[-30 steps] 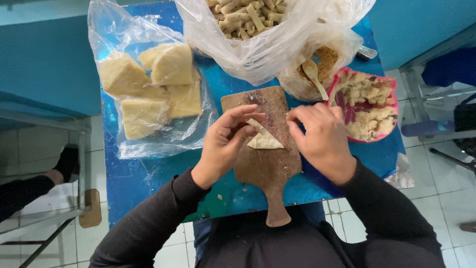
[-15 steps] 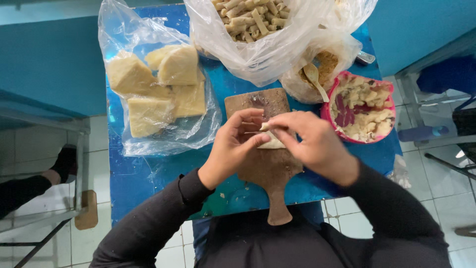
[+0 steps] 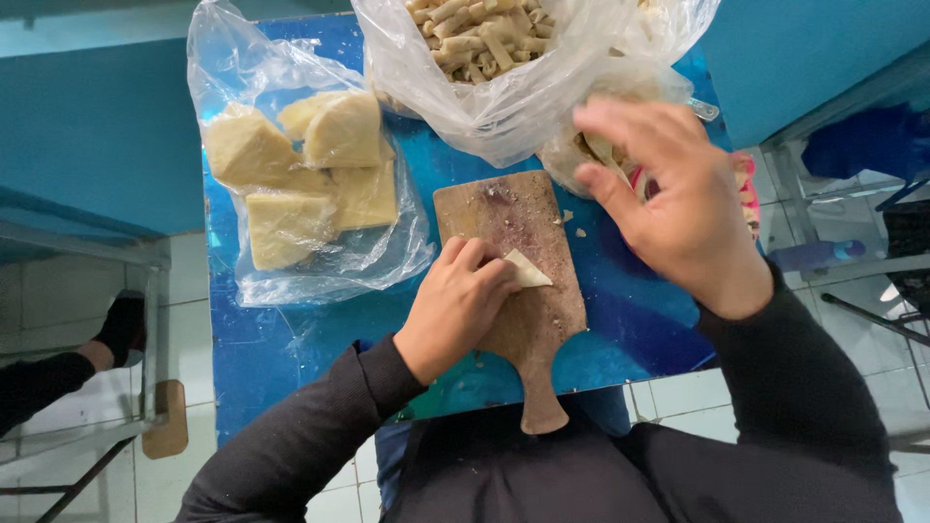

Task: The person sits at a table folding filled dough wrappers. They hold a dough wrapper on a wooden board, scoop filling from a pink bowl with a spoon onto the wrapper, then fold and pinch the wrapper closed by hand, repeating with more wrappers.

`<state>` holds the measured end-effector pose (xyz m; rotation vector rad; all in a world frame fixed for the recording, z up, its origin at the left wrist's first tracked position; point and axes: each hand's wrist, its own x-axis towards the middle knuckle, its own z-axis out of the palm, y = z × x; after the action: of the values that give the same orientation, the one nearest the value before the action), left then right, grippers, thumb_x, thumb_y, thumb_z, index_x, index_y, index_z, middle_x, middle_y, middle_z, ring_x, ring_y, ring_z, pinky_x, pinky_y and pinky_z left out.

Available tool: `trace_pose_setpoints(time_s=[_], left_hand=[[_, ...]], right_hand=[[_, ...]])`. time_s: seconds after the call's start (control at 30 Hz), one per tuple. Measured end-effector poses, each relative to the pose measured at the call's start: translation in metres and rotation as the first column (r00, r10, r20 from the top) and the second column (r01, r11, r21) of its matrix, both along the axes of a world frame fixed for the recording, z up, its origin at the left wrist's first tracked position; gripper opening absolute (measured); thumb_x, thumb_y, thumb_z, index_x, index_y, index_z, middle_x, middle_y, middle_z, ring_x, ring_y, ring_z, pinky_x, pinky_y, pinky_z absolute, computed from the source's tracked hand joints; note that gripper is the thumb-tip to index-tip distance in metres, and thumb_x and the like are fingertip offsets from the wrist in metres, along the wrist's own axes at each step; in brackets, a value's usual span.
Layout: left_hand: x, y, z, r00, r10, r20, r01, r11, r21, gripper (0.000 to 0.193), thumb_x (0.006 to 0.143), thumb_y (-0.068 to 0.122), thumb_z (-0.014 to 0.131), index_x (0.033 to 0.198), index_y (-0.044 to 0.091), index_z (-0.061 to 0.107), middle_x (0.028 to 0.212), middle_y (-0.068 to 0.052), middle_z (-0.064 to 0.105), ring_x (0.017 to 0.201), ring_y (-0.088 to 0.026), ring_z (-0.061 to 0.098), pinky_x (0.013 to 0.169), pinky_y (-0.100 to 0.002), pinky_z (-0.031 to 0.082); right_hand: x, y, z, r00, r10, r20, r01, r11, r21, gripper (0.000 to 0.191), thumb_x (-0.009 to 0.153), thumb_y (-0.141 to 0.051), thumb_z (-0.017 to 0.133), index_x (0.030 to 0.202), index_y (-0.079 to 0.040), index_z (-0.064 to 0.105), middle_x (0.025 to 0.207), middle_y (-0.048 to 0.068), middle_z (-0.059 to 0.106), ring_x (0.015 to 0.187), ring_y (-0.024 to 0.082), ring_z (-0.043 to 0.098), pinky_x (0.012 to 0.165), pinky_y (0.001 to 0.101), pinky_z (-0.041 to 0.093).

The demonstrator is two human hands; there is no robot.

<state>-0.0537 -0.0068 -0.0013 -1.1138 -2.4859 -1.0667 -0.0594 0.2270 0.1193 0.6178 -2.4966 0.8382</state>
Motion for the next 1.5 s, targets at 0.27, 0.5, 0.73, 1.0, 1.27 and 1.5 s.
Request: trace_pose_setpoints(time_s=[0.27,0.5,0.73,1.0,1.27,1.5], left_hand=[[0.001,0.000,0.005,0.998,-0.021,0.056,0.021,1.000,0.004,0.010,0.083,0.013,0.075,0.091,0.009,0.069,0.102,-0.008,0.061,0.097,-0.031,0.056,0.086,-0.040,0.049],[0.002,0.000,0.013,0.996,-0.077,0.046,0.079,0.996,-0.038,0.017,0.088,0.021,0.078,0.083,0.008,0.067,0.096,-0.009,0.060,0.091,-0.030,0.056,0.081,-0.040,0.049],[0.005,0.000,0.011,0.993,0.001,0.120,0.010,0.996,-0.092,0.023,0.090,0.024,0.077,0.086,0.007,0.061,0.084,-0.008,0.059,0.084,-0.030,0.058,0.074,-0.042,0.047],[0.008,-0.002,0.006,0.999,0.025,0.040,-0.020,0.993,-0.119,0.017,0.087,0.016,0.073,0.100,0.011,0.063,0.090,-0.004,0.063,0.091,-0.028,0.061,0.079,-0.041,0.048],[0.011,-0.004,0.011,0.994,0.074,0.086,-0.059,0.984,-0.167,0.025,0.086,0.026,0.076,0.101,0.010,0.063,0.090,-0.006,0.062,0.090,-0.028,0.060,0.075,-0.041,0.046],[0.014,-0.003,0.014,0.975,0.177,0.133,-0.143,0.963,-0.229,0.033,0.085,0.036,0.078,0.095,0.010,0.060,0.086,-0.006,0.062,0.088,-0.028,0.060,0.075,-0.042,0.046]], right_hand=[[0.039,0.012,-0.061,0.988,-0.081,0.129,0.049,0.971,0.233,0.026,0.080,-0.020,0.081,0.106,-0.015,0.078,0.107,0.001,0.074,0.106,0.027,0.061,0.090,0.0432,0.043],[0.060,0.075,-0.065,0.898,-0.438,0.048,0.398,0.853,0.339,0.030,0.096,-0.003,0.060,0.111,-0.020,0.079,0.118,-0.005,0.069,0.120,0.025,0.051,0.104,0.0416,0.033],[0.056,0.091,-0.091,0.886,-0.433,0.166,0.310,0.819,0.482,0.033,0.081,-0.002,0.058,0.093,-0.022,0.082,0.131,-0.002,0.065,0.127,0.029,0.042,0.102,0.0470,0.025],[0.071,0.090,-0.082,0.882,-0.428,0.197,0.306,0.838,0.451,0.032,0.078,0.000,0.057,0.087,-0.021,0.079,0.128,-0.003,0.065,0.126,0.026,0.043,0.102,0.0444,0.024],[0.079,0.078,-0.063,0.882,-0.413,0.227,0.337,0.890,0.309,0.030,0.086,0.002,0.054,0.089,-0.019,0.075,0.123,-0.002,0.066,0.126,0.026,0.047,0.105,0.0427,0.030],[0.060,0.020,-0.078,0.940,0.007,0.341,-0.054,0.990,0.127,0.064,0.070,0.005,0.050,0.125,-0.020,0.073,0.139,0.006,0.061,0.123,0.034,0.045,0.111,0.0423,0.032]])
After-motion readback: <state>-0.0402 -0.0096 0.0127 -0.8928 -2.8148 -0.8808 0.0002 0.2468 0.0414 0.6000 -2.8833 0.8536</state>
